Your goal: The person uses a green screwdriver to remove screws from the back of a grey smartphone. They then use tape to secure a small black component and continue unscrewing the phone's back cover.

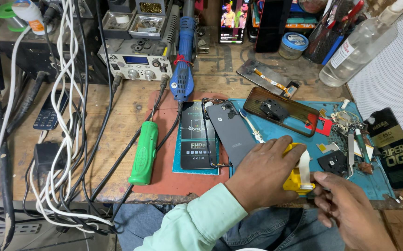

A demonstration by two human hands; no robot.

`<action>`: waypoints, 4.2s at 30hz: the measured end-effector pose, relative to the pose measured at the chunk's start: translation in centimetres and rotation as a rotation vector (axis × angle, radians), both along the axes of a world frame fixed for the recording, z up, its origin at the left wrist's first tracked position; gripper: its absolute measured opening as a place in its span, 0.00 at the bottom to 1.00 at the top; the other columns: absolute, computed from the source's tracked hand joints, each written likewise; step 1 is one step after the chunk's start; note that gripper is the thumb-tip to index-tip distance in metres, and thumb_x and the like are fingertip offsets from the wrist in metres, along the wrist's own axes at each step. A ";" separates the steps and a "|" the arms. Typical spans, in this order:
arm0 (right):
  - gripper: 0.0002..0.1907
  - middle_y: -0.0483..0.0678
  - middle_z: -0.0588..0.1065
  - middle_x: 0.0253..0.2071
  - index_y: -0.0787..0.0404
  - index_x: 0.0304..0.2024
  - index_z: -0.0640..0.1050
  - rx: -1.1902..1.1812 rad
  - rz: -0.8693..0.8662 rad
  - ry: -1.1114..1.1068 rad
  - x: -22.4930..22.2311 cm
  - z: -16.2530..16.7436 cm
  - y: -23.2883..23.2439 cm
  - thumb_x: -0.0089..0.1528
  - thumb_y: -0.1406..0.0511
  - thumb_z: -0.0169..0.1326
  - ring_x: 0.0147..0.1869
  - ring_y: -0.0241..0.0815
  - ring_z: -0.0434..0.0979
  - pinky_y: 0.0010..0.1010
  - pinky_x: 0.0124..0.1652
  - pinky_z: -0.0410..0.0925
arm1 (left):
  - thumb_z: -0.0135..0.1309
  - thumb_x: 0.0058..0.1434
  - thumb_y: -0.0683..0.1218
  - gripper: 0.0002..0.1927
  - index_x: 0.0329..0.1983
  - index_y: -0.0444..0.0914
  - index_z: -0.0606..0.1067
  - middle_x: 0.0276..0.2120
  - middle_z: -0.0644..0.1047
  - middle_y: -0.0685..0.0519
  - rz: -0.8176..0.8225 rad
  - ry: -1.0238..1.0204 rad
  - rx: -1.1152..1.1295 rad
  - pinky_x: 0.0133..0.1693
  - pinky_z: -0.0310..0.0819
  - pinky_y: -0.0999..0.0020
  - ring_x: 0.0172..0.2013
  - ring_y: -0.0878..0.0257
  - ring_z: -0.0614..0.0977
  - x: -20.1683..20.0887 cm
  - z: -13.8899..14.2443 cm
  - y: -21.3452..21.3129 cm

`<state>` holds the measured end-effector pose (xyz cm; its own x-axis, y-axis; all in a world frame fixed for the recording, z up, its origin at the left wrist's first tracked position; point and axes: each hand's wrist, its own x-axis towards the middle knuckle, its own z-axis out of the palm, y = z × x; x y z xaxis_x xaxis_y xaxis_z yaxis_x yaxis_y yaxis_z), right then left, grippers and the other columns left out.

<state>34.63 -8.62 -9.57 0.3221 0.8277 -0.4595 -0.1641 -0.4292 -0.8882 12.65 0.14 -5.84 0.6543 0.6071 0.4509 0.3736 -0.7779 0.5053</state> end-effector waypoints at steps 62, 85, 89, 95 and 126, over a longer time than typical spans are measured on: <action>0.36 0.55 0.79 0.49 0.61 0.66 0.67 1.113 0.031 -1.473 0.4 -1.6 -2.5 0.62 0.59 0.70 0.55 0.47 0.79 0.32 0.53 0.73 | 0.55 0.67 0.52 0.12 0.48 0.44 0.80 0.39 0.83 0.49 -0.230 -0.298 -0.303 0.45 0.81 0.59 0.40 0.52 0.85 0.2 0.5 -0.3; 0.12 0.46 0.81 0.45 0.62 0.46 0.82 1.086 0.060 -1.329 -0.9 0.6 -0.2 0.66 0.61 0.65 0.56 0.43 0.80 0.32 0.51 0.70 | 0.54 0.70 0.52 0.11 0.51 0.44 0.79 0.41 0.83 0.51 -0.261 -0.279 -0.362 0.45 0.81 0.60 0.41 0.53 0.86 0.1 0.6 -0.1; 0.12 0.47 0.80 0.45 0.61 0.46 0.83 1.098 0.054 -1.320 -1.1 0.7 0.0 0.65 0.61 0.65 0.55 0.44 0.80 0.33 0.53 0.72 | 0.54 0.70 0.51 0.11 0.50 0.44 0.79 0.42 0.83 0.51 -0.249 -0.293 -0.338 0.45 0.81 0.60 0.41 0.52 0.86 0.2 0.6 -0.1; 0.09 0.47 0.80 0.44 0.60 0.45 0.83 1.106 0.053 -1.317 -1.4 1.0 0.1 0.65 0.64 0.65 0.54 0.45 0.80 0.33 0.51 0.70 | 0.54 0.69 0.51 0.10 0.50 0.45 0.79 0.40 0.83 0.52 -0.227 -0.279 -0.318 0.43 0.81 0.60 0.40 0.52 0.86 0.2 0.5 -0.3; 0.13 0.48 0.79 0.49 0.64 0.50 0.80 1.130 0.019 -1.305 1.4 0.6 1.9 0.72 0.62 0.68 0.54 0.43 0.78 0.30 0.55 0.71 | 0.70 0.44 0.55 0.46 0.66 0.43 0.66 0.71 0.62 0.39 -0.108 -0.155 -0.101 0.66 0.62 0.42 0.71 0.39 0.64 0.4 -0.6 -0.7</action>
<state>36.01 -6.69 -9.02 -0.0338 0.5389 0.8417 0.8501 0.4584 -0.2592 13.02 -0.59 -6.47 0.6456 0.5848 0.4912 0.2031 -0.7515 0.6276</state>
